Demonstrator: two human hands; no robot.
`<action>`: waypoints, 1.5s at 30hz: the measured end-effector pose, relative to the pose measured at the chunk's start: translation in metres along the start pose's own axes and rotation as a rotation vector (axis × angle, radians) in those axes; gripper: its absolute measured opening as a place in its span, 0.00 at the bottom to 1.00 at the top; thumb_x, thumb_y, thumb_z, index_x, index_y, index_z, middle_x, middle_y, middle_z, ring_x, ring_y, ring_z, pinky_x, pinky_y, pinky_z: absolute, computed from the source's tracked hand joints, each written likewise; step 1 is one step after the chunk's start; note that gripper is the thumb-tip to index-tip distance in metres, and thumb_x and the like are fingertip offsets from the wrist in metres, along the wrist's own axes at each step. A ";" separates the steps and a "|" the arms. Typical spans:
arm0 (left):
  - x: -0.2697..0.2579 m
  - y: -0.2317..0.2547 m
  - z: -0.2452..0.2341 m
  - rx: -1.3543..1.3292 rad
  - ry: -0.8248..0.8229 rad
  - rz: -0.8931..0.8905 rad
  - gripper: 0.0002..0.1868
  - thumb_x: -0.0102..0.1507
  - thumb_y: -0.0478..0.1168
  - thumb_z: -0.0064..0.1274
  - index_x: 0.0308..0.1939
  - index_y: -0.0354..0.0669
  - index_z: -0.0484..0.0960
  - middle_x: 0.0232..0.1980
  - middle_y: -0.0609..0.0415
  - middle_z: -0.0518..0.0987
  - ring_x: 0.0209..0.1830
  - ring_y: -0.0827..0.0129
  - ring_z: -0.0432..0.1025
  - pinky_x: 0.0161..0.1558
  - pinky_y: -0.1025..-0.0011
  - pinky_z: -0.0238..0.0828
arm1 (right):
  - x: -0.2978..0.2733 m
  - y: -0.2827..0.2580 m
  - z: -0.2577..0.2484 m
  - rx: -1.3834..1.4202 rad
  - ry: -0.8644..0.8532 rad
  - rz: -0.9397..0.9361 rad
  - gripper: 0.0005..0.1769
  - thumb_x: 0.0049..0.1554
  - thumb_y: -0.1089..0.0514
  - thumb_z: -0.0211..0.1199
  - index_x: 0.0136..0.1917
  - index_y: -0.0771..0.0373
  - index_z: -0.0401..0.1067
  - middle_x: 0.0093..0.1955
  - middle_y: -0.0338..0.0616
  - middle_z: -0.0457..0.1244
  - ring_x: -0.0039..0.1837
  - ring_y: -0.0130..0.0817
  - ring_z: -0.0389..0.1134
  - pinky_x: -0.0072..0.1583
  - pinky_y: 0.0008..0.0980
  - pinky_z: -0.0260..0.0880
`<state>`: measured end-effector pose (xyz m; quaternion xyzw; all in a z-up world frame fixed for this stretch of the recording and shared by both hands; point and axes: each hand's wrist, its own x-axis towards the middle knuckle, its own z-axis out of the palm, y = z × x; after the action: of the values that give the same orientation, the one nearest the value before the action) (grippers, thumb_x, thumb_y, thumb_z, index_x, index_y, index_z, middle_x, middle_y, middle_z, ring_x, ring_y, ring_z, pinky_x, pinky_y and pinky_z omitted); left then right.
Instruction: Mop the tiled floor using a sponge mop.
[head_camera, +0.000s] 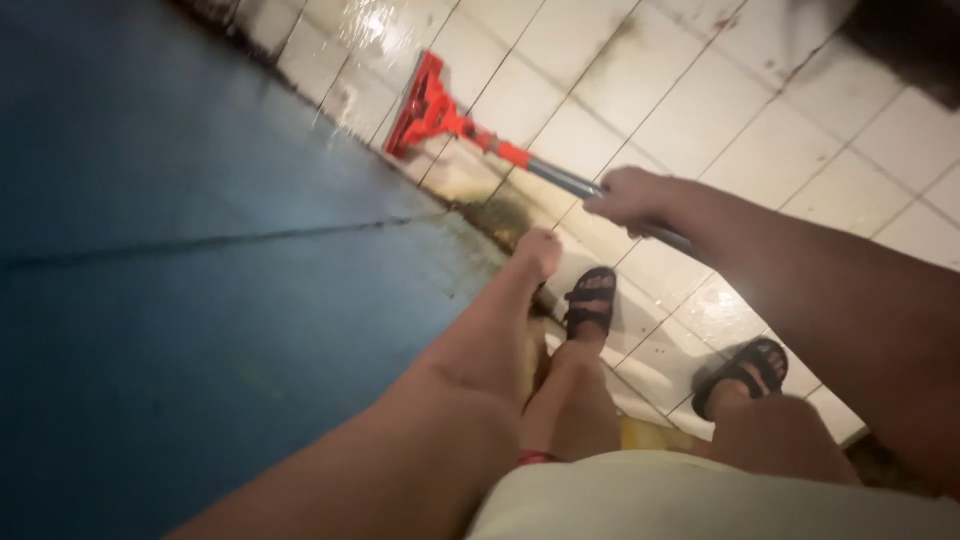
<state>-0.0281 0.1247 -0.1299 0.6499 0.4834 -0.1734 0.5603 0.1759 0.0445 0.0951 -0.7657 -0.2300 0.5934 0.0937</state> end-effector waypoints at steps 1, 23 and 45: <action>0.008 -0.001 -0.001 -0.032 -0.027 -0.075 0.18 0.61 0.39 0.45 0.51 0.39 0.82 0.48 0.40 0.84 0.48 0.47 0.80 0.46 0.55 0.75 | -0.005 0.005 -0.009 -0.052 0.017 0.007 0.27 0.62 0.42 0.59 0.55 0.71 0.73 0.37 0.53 0.66 0.34 0.41 0.68 0.37 0.42 0.70; -0.023 0.033 -0.067 0.007 0.237 -0.069 0.20 0.61 0.44 0.50 0.51 0.38 0.85 0.51 0.39 0.84 0.54 0.50 0.79 0.56 0.61 0.74 | 0.195 -0.008 -0.128 -0.168 -0.031 -0.081 0.35 0.62 0.34 0.55 0.43 0.72 0.75 0.32 0.56 0.67 0.32 0.44 0.68 0.38 0.46 0.71; 0.005 0.160 -0.077 -0.063 0.280 -0.124 0.20 0.63 0.45 0.49 0.55 0.43 0.83 0.59 0.41 0.81 0.62 0.51 0.74 0.64 0.61 0.68 | 0.132 -0.041 -0.274 -0.286 0.035 0.002 0.30 0.64 0.39 0.57 0.53 0.73 0.72 0.37 0.56 0.67 0.32 0.44 0.67 0.36 0.44 0.70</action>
<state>0.0821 0.2113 -0.0201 0.6187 0.6011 -0.1003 0.4957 0.4520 0.1767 0.0742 -0.7816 -0.3097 0.5413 -0.0129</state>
